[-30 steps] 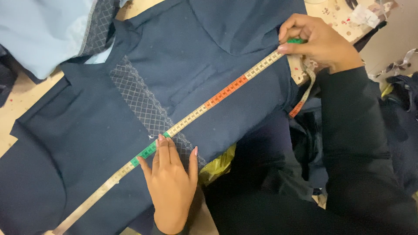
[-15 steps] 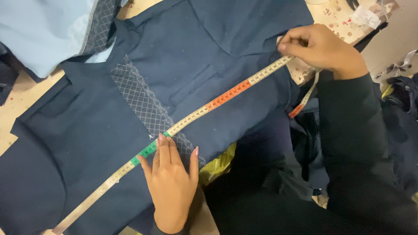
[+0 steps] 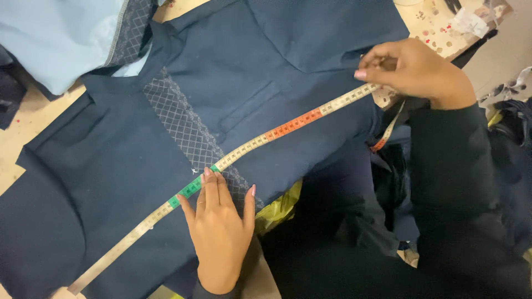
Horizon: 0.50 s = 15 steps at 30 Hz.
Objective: Measuring various dimensions of a shirt using a measuring tape and ruler for quality control or pattern verification
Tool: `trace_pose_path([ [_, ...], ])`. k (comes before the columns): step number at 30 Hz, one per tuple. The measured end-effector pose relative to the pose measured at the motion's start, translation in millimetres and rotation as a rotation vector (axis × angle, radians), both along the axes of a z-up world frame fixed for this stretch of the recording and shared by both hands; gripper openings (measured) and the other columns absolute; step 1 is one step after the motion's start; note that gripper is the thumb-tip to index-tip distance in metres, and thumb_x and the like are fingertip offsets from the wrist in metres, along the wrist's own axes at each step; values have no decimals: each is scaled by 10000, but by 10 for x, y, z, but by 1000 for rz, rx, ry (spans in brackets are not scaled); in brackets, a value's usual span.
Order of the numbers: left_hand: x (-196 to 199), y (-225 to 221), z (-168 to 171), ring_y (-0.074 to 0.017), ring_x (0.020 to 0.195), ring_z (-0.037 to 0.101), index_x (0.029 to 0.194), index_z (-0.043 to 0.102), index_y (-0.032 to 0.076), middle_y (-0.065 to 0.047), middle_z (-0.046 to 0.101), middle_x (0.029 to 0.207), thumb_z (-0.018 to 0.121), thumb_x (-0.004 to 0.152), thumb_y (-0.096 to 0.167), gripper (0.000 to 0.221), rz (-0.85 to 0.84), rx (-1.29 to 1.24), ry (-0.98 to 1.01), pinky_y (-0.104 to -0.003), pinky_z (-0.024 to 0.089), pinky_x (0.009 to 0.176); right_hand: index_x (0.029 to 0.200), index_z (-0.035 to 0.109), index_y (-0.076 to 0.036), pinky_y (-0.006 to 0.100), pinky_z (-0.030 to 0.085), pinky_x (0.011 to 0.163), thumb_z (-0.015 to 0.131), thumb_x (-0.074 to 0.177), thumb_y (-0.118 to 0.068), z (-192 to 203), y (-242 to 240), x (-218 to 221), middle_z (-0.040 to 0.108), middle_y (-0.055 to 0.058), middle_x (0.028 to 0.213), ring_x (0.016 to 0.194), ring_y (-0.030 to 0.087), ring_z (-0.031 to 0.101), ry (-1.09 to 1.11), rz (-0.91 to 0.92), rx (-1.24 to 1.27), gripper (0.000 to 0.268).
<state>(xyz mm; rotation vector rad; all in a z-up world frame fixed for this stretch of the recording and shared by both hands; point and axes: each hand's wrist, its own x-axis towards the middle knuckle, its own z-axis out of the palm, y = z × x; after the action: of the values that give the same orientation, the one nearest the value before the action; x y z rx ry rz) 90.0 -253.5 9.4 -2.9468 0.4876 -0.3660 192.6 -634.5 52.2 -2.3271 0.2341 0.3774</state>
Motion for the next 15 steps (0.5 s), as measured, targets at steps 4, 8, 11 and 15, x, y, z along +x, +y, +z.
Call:
trace_pose_path([
  [4, 0, -7, 13, -260, 1156, 715, 1297, 658, -11, -145, 668, 1350, 527, 993, 601, 696, 4, -18, 5, -613, 508, 1025, 953, 757, -44, 347, 282, 497, 630, 1091, -444, -210, 17, 122, 412, 81, 500, 454, 155, 328, -65, -15, -121, 441],
  [8, -6, -4, 5, -258, 1152, 716, 1306, 650, -20, -135, 663, 1352, 513, 996, 602, 709, 2, -8, -9, -611, 506, 1022, 773, 593, -72, 314, 386, 575, 774, 1112, -294, -602, -84, 346, 516, 42, 646, 578, 124, 451, -358, 28, -92, 444],
  [11, 6, 0, -1, -248, 1161, 715, 1311, 655, -14, -124, 674, 1334, 513, 1000, 597, 701, -2, 6, -19, -604, 512, 1024, 935, 722, -10, 346, 480, 576, 758, 1149, -220, -657, -95, 395, 653, 115, 737, 620, 175, 583, -431, 20, -43, 302],
  [15, -5, 15, -13, -253, 1174, 706, 1316, 654, -26, -134, 677, 1327, 522, 997, 577, 695, -9, -10, -9, -618, 509, 1023, 974, 684, -34, 282, 391, 703, 828, 1137, -218, -677, -306, 268, 554, 23, 766, 713, 114, 469, -561, 96, -106, 285],
])
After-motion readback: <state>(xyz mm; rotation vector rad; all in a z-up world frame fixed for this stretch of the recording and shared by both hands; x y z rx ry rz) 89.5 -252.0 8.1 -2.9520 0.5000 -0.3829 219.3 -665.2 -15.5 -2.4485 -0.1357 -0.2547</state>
